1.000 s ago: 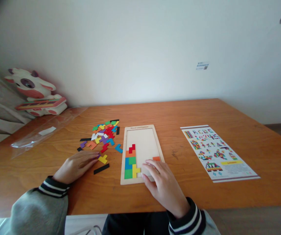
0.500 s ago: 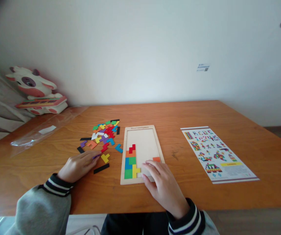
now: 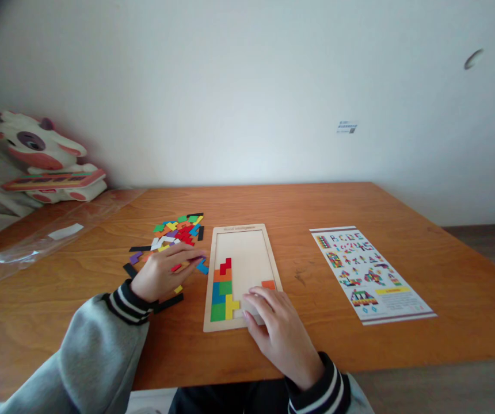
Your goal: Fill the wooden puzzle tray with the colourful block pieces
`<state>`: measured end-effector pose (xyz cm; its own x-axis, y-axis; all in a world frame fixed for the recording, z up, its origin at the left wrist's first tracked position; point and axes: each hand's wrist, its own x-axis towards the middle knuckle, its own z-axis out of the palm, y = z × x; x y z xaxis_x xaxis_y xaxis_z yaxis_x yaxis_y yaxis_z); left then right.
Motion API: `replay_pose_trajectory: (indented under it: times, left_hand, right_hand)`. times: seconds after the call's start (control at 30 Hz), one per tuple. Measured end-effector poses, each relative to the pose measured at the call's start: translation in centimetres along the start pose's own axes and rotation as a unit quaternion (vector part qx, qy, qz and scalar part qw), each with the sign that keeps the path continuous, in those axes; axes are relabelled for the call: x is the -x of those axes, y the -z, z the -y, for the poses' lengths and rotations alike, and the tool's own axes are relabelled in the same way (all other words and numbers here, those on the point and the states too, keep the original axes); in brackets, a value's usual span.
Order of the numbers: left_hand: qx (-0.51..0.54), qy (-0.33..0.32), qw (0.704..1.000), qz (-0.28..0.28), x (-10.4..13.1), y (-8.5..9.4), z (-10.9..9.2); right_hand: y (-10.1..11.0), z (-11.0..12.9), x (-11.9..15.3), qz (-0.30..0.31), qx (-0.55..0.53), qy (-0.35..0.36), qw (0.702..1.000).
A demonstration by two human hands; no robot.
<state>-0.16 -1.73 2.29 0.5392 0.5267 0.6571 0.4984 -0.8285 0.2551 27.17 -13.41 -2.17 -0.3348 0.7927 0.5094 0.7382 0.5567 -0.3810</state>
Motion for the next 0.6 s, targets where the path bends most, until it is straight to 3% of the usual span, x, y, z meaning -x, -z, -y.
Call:
replay_pose_trajectory:
  times: [0.17, 0.37, 0.43, 0.6]
  left_hand:
    - [0.048, -0.011, 0.999, 0.015, -0.8, -2.9, 1.3]
    - [0.086, -0.060, 0.994, 0.006, 0.6, -3.2, 0.9]
    - [0.096, -0.035, 0.995, 0.002, 0.8, -3.4, 0.6]
    - [0.141, 0.118, 0.982, -0.042, 1.3, -4.5, 0.8]
  right_hand:
    - [0.2, 0.2, 0.0, 0.006, -0.003, -0.014, 1.000]
    - [0.3, 0.3, 0.0, 0.009, -0.015, -0.033, 0.999]
    - [0.3, 0.3, -0.1, 0.012, -0.021, -0.038, 0.999]
    - [0.5, 0.5, -0.2, 0.006, -0.020, -0.035, 0.999]
